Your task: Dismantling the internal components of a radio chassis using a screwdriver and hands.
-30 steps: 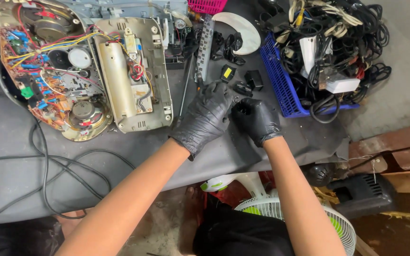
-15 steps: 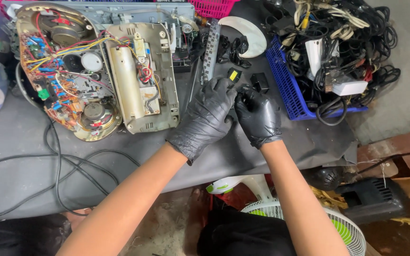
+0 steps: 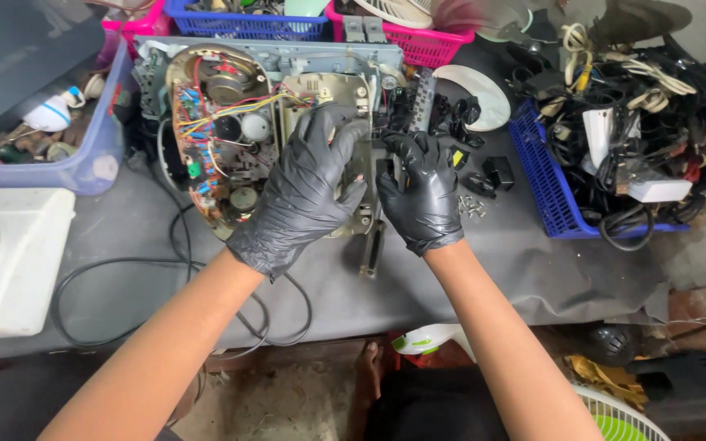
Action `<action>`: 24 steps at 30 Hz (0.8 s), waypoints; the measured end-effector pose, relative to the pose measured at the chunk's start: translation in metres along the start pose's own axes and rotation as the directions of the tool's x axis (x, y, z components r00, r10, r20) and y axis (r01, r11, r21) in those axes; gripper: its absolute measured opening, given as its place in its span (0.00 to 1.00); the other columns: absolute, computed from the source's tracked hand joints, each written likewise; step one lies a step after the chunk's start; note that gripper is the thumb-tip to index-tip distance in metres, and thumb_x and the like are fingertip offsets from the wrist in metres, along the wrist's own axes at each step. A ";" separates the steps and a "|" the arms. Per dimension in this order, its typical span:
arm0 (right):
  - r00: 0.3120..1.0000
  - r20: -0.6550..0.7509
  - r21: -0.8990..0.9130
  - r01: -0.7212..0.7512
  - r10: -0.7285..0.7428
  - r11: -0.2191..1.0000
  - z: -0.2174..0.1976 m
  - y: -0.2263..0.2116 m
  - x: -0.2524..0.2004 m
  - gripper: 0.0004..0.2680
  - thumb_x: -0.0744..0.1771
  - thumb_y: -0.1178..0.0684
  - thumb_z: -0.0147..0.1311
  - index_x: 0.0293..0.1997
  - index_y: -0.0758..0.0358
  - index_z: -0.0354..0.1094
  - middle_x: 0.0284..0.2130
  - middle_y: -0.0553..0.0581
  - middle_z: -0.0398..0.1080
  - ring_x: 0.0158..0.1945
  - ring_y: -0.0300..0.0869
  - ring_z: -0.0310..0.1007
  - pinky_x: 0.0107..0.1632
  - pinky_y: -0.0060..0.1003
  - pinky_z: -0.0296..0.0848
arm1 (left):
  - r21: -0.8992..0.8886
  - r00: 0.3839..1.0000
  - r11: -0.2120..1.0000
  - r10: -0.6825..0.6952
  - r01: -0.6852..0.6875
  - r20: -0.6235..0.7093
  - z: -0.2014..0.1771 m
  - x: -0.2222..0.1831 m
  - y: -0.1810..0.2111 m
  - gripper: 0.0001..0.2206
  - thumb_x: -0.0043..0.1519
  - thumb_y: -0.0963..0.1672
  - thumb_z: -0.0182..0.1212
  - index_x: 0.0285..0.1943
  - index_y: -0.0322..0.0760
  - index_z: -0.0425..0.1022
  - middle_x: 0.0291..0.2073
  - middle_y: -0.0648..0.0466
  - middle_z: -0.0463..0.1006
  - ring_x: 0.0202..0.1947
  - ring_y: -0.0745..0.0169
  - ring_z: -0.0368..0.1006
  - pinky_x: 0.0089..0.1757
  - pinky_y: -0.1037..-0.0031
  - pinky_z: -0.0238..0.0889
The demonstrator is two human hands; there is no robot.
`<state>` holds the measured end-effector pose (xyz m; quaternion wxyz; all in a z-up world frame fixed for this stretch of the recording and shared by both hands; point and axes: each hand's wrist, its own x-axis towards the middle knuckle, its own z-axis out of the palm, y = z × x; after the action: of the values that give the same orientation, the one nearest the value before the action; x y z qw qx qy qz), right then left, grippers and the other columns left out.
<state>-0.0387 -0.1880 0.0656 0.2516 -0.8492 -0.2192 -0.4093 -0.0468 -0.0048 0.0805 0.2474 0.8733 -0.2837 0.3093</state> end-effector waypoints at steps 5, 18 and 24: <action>0.993 0.050 0.002 0.107 -0.107 0.994 0.036 -0.004 0.005 0.14 0.61 0.57 0.64 0.50 0.54 0.71 0.42 0.56 0.72 0.50 0.55 0.73 0.54 0.49 0.67 | 0.144 1.000 0.989 -0.029 0.028 0.007 -0.030 -0.014 -0.030 0.37 0.50 0.47 0.72 0.71 0.40 0.61 0.64 0.43 0.61 0.64 0.34 0.60 0.60 0.51 0.60; 0.970 0.180 -0.191 0.196 -0.162 0.962 0.082 0.025 0.001 0.18 0.58 0.42 0.72 0.47 0.50 0.72 0.41 0.51 0.73 0.51 0.50 0.71 0.57 0.53 0.66 | 0.243 0.997 0.967 -0.064 0.072 -0.043 -0.015 -0.033 -0.055 0.43 0.49 0.53 0.71 0.74 0.40 0.57 0.67 0.43 0.59 0.65 0.38 0.60 0.59 0.50 0.59; 0.986 0.162 -0.129 -0.015 0.036 0.992 0.084 0.017 0.004 0.17 0.57 0.41 0.73 0.46 0.45 0.74 0.42 0.52 0.75 0.53 0.52 0.74 0.60 0.53 0.67 | 0.281 0.988 0.949 -0.155 0.144 0.019 -0.013 -0.033 -0.052 0.45 0.46 0.55 0.71 0.75 0.43 0.57 0.67 0.47 0.59 0.67 0.41 0.58 0.61 0.48 0.55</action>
<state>0.0227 -0.1497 0.0190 0.1834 -0.8969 -0.2019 -0.3480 -0.0397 0.0511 0.0535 0.1388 0.9245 -0.1752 0.3087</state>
